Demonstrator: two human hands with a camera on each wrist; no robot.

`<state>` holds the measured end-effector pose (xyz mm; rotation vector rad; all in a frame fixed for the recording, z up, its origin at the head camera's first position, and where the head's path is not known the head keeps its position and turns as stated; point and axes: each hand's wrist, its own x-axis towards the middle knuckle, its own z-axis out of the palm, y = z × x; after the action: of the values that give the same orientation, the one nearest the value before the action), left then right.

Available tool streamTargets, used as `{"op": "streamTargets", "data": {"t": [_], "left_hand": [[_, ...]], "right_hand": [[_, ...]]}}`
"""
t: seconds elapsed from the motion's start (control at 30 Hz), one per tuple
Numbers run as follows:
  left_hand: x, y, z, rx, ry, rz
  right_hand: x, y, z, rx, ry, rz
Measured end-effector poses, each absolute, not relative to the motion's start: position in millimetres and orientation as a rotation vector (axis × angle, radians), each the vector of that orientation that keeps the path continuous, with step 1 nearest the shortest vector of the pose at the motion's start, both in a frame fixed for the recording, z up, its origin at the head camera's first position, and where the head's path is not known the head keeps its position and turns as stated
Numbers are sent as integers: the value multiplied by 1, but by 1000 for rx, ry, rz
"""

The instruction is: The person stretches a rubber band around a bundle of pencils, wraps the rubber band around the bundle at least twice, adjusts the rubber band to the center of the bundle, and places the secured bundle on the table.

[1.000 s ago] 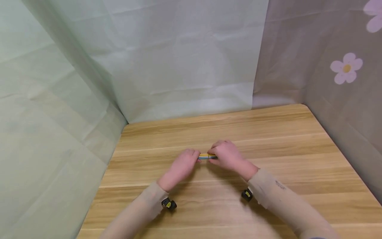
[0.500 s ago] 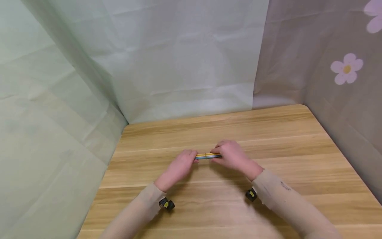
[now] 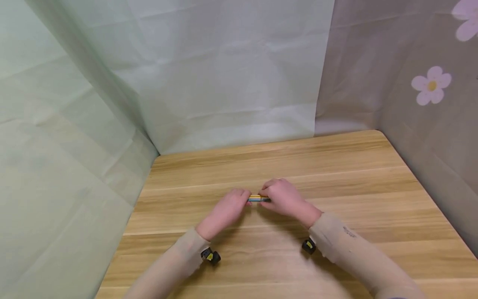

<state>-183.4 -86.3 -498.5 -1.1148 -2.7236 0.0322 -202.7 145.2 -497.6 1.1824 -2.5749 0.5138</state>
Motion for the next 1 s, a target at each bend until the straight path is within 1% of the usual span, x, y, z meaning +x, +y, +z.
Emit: {"op": "streamTargets", "data": {"t": [0.23,0.4,0.5,0.77,1.0], "left_hand": [[-181,-87,-499,-1096,-2739,15],[-180,-85,-501,-1131,-2742,17],[-180,-85,-502,-1118,-2785,-22],[-182,-97,-506,-1049,-2841,-162],[-180,-118,-505,-1015,-2882,-383]], "right_hand": [[-202,142,-504,1197,-2549,539],[-200,139,-506,1247,-2520,582],[-200,140,-505,1215,-2550,581],[-201,159,-505,1142,-2624,582],[-199,177,-501,1151,-2656,530]]}}
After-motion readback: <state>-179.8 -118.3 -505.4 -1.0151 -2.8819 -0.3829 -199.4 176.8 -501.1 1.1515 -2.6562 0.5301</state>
